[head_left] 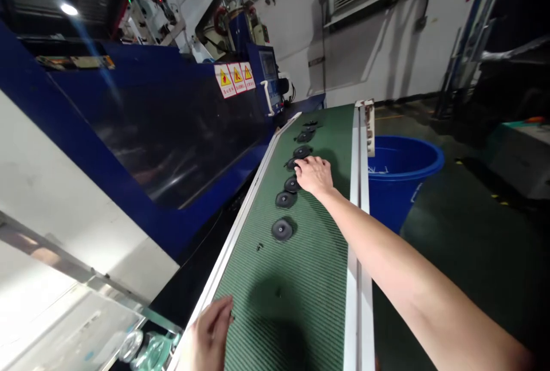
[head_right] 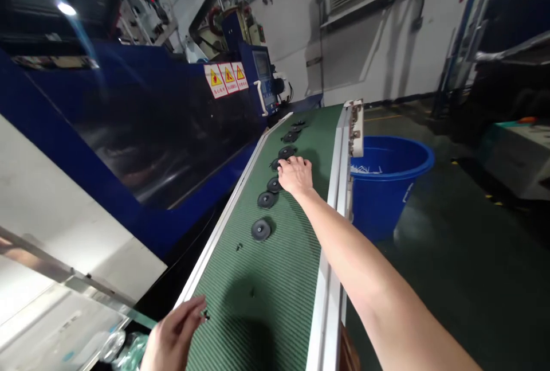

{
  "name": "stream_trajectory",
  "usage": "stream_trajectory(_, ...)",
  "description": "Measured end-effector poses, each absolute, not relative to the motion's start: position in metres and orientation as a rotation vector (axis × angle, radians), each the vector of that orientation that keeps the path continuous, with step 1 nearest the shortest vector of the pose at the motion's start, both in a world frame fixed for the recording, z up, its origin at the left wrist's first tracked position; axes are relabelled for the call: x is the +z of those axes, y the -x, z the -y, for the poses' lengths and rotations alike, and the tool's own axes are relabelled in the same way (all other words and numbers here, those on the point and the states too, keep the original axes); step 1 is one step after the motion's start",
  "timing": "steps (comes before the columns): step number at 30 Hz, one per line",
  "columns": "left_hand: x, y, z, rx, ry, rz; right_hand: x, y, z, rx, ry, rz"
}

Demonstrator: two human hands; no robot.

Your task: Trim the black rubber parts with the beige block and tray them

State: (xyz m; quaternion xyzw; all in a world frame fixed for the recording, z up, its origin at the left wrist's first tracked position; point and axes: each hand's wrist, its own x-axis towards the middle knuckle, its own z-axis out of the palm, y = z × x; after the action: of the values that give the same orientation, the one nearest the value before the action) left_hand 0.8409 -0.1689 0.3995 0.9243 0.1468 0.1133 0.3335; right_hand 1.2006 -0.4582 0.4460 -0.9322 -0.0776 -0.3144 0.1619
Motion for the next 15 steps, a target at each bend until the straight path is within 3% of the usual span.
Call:
stream_trajectory(4,0.431,-0.95,0.224,0.299,-2.457,-0.195,0.439,-1.201,0.458,-0.923,2.648,0.276)
stream_trajectory(8,0.446,-1.035,0.281,0.358,-2.553,-0.311,0.44,-1.198,0.459,-0.93,2.647,0.368)
stream_trajectory(15,0.433,-1.079,0.31,0.479,-2.612,-0.41,0.443,-1.19,0.458,-0.907,2.627,0.497)
